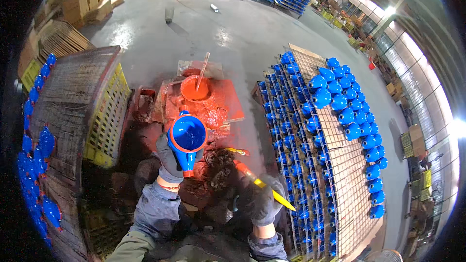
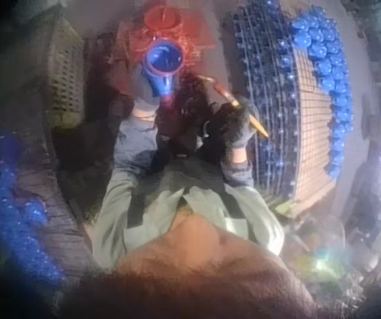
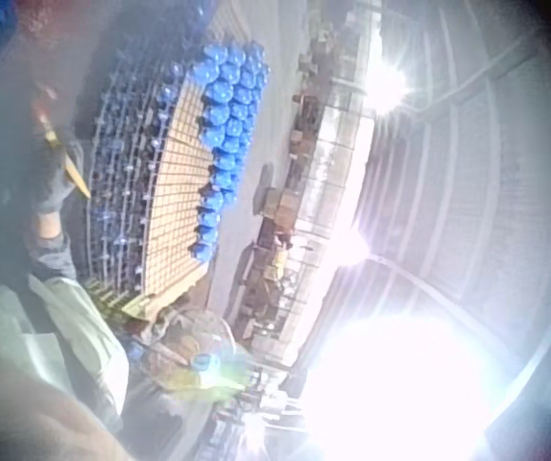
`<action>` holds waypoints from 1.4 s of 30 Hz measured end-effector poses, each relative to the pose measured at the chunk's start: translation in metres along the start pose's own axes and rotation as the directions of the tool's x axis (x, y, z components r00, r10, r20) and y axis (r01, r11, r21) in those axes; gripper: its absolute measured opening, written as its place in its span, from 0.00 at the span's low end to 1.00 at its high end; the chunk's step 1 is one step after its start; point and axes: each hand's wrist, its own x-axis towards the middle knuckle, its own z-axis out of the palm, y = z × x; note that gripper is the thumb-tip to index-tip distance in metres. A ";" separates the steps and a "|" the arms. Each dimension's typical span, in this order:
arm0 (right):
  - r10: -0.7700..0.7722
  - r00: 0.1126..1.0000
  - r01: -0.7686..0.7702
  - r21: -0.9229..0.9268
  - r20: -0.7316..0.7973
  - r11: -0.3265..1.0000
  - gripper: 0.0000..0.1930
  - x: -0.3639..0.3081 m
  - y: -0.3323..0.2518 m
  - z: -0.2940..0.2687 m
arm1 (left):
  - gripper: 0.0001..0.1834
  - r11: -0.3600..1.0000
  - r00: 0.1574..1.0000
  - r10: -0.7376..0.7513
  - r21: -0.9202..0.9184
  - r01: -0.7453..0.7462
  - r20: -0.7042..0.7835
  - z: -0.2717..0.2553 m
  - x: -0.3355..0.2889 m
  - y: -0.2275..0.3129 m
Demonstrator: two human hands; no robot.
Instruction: The person applies a red industrial coating to blue industrial housings using a paint brush.
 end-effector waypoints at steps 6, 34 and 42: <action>0.031 0.999 -0.030 -0.062 0.023 0.998 0.13 -0.007 -0.018 -0.014 | 0.36 0.904 0.975 0.209 0.394 -0.165 -0.070 -0.012 -0.017 0.009; 0.206 0.977 -0.199 0.117 -0.060 0.973 0.18 0.023 0.020 -0.001 | 0.41 0.380 0.870 0.491 0.885 -0.269 0.054 0.021 -0.083 0.209; 0.017 0.962 -0.078 -0.216 -0.271 0.973 0.13 0.026 0.021 -0.078 | 0.38 -0.476 0.626 0.725 0.449 0.757 -0.287 -0.059 -0.061 0.454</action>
